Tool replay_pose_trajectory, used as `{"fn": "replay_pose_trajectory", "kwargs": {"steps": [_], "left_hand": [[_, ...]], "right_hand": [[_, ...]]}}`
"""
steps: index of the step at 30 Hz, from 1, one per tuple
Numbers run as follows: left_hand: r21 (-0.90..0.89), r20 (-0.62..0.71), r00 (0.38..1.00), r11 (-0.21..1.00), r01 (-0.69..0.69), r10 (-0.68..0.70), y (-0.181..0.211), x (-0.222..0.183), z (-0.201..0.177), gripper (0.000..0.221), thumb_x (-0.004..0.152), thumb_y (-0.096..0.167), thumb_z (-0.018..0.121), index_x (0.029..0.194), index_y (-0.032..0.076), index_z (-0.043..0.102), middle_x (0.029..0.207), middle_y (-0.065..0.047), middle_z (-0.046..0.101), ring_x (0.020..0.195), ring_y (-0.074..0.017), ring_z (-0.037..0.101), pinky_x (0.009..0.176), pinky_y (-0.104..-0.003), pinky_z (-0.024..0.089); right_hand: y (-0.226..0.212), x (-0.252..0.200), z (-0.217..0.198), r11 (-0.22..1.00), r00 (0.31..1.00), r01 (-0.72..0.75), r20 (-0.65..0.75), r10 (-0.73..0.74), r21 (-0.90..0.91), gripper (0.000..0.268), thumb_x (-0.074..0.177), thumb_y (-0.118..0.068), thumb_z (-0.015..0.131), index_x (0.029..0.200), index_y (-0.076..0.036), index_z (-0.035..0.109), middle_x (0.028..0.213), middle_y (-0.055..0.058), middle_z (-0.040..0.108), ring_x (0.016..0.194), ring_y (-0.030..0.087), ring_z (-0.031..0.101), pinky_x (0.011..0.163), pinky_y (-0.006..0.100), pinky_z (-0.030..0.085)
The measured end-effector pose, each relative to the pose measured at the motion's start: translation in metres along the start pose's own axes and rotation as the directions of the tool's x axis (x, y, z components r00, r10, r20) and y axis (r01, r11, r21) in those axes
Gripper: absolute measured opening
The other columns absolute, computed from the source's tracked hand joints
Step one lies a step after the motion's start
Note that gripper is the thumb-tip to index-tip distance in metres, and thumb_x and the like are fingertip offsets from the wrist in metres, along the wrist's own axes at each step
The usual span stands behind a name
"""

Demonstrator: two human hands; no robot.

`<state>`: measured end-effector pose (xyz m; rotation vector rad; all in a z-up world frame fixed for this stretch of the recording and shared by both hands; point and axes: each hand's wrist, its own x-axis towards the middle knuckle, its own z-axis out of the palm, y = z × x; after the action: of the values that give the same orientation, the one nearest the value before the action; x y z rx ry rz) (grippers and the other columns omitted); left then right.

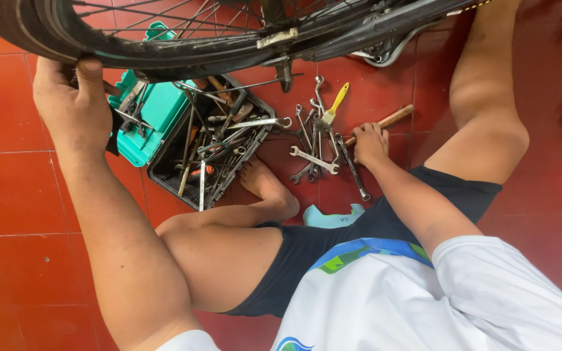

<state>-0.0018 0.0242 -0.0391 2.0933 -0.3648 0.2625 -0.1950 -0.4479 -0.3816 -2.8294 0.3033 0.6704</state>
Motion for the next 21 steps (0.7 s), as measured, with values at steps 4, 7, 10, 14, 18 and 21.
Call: {"fn": "replay_pose_trajectory", "kwargs": {"steps": [4,7,10,14,18,21], "left_hand": [[-0.036,0.002,1.0,0.999,0.029,-0.029,-0.004,-0.001,-0.001,0.042,0.12,0.034,0.065,0.127,-0.006,0.057,0.109,-0.017,0.063,0.088,-0.0228,0.062,0.074,-0.035,0.061],[-0.031,-0.012,0.999,0.999,0.037,-0.037,-0.001,-0.002,0.0,0.052,0.116,0.044,0.065,0.127,-0.007,0.057,0.106,-0.016,0.062,0.085,-0.0228,0.062,0.074,-0.035,0.061],[-0.031,0.0,0.996,0.995,0.091,-0.091,0.002,0.0,-0.001,0.052,0.115,0.046,0.063,0.127,-0.005,0.058,0.104,-0.013,0.062,0.085,-0.02,0.061,0.073,-0.034,0.059],[-0.019,0.027,0.999,0.999,0.036,-0.035,-0.011,-0.003,-0.004,0.025,0.125,0.015,0.063,0.13,-0.009,0.058,0.106,-0.016,0.062,0.086,-0.0226,0.058,0.074,-0.035,0.057],[-0.046,0.038,0.999,0.999,0.002,0.0,-0.01,-0.001,-0.004,0.021,0.127,0.008,0.061,0.133,-0.011,0.056,0.115,-0.021,0.064,0.089,-0.0263,0.063,0.077,-0.036,0.06],[-0.024,0.043,0.995,0.996,-0.091,0.092,-0.007,0.0,-0.003,0.054,0.124,0.039,0.062,0.133,-0.014,0.058,0.112,-0.023,0.063,0.09,-0.0278,0.062,0.072,-0.038,0.062]], "right_hand": [[0.011,0.015,0.002,0.992,0.996,-0.06,0.055,0.066,-0.109,0.053,0.076,-0.013,0.082,0.126,-0.015,0.064,0.142,0.013,0.058,0.152,0.033,0.034,0.119,0.056,0.023],[0.037,0.036,0.002,0.965,0.998,0.031,0.057,-0.017,-0.261,0.018,0.099,-0.021,0.058,0.111,-0.014,0.07,0.119,0.014,0.065,0.122,0.028,0.054,0.11,0.051,0.028],[0.051,0.045,-0.019,0.877,0.949,0.262,0.274,-0.157,-0.403,0.023,0.099,-0.021,0.054,0.116,-0.02,0.07,0.119,0.005,0.073,0.118,0.026,0.064,0.122,0.056,0.021],[0.036,0.015,-0.066,0.813,0.88,0.472,0.244,-0.408,-0.34,0.029,0.086,-0.018,0.065,0.115,-0.02,0.068,0.109,0.007,0.069,0.1,0.029,0.066,0.092,0.045,0.042],[0.013,-0.021,-0.08,0.703,0.86,0.483,0.129,-0.495,-0.522,0.025,0.085,-0.026,0.07,0.106,-0.013,0.068,0.104,0.01,0.065,0.086,0.027,0.063,0.081,0.041,0.046],[0.014,-0.02,-0.079,0.785,0.931,0.311,0.005,-0.365,-0.536,0.016,0.086,-0.019,0.07,0.099,-0.012,0.072,0.096,0.011,0.067,0.078,0.027,0.065,0.076,0.041,0.045]]}}
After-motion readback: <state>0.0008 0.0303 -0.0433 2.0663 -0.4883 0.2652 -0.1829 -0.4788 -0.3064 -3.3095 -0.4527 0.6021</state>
